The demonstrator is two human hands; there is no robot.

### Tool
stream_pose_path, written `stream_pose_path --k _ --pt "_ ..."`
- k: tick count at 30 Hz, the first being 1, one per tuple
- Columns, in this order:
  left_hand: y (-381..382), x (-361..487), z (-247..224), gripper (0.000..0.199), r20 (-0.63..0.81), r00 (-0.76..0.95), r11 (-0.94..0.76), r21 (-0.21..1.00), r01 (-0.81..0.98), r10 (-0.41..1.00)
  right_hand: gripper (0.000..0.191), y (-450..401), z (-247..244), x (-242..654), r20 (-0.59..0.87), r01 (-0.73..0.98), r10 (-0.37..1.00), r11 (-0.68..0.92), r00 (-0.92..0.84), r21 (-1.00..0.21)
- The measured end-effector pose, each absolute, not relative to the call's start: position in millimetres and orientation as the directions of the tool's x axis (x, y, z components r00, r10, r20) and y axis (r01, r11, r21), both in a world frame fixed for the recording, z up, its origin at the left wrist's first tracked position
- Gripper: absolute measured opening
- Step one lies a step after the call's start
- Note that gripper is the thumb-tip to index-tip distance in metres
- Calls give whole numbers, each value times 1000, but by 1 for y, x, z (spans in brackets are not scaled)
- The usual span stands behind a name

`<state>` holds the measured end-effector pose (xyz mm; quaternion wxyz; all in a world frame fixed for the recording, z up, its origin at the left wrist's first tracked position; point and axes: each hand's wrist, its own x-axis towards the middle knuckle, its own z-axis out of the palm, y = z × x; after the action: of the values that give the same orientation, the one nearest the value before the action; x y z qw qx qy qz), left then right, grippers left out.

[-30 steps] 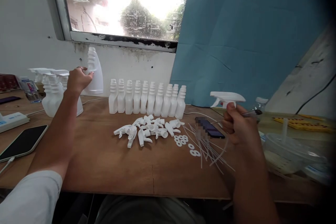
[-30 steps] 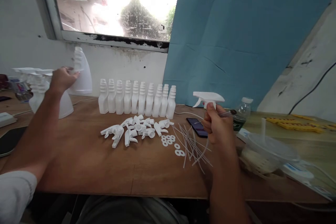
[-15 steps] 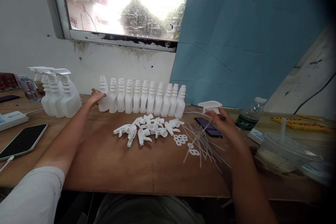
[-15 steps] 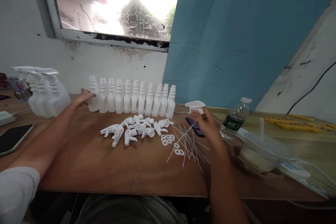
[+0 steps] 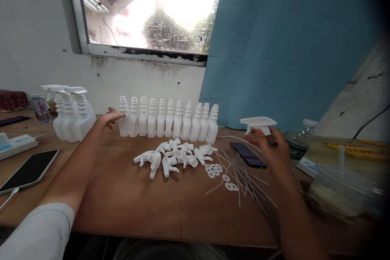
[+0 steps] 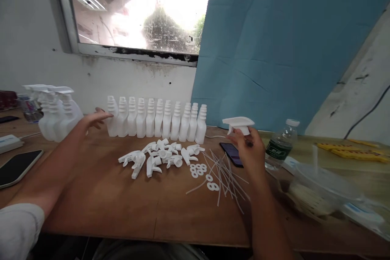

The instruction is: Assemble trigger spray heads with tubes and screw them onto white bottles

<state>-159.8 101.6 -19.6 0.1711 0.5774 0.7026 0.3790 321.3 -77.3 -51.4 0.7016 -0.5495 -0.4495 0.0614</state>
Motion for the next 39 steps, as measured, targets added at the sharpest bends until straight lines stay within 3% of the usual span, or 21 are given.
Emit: stream_pose_path --k 2,6,8,10,12,14,17,20,24,27,31,35,39 --pt "90 -157 5 78 245 -283 40 686 727 927 38 -82 -46 313 526 364 630 380 571 -850" --pt "49 -115 37 33 369 -85 -189 645 740 925 33 -89 -40 288 464 395 777 302 425 -867" --pt "19 -75 29 24 471 236 -524 713 466 850 31 -92 -41 272 444 428 850 302 284 -852" --pt "-12 -30 2 28 494 424 -590 797 128 759 29 -96 -43 258 423 468 900 330 107 -820" --pt "-39 10 -33 42 392 570 -447 893 -47 722 26 -101 -45 248 404 521 915 357 -26 -776" --pt "-57 37 -68 50 275 613 -235 961 -147 741 22 -107 -47 240 367 556 924 362 -109 -748" --pt "-66 55 -102 48 225 653 13 941 -338 723 22 -113 -51 233 283 521 937 349 -204 -779" --pt "-63 54 -115 45 188 720 188 894 -408 668 23 -110 -59 228 225 466 941 322 -253 -824" --pt "-53 48 -126 42 181 726 276 843 -462 663 31 -100 -70 228 217 392 945 300 -243 -870" --pt "-45 46 -137 36 162 780 379 802 -461 605 50 -92 -70 234 302 340 949 314 -88 -887" --pt "-39 47 -143 29 102 846 547 720 -426 524 48 -93 -61 242 394 312 917 357 65 -881" --pt "-38 47 -142 36 42 828 579 696 -425 559 38 -103 -50 240 384 279 922 380 -41 -882" --pt "-38 47 -143 38 22 827 566 719 -404 562 36 -110 -46 234 344 360 929 370 -135 -856"
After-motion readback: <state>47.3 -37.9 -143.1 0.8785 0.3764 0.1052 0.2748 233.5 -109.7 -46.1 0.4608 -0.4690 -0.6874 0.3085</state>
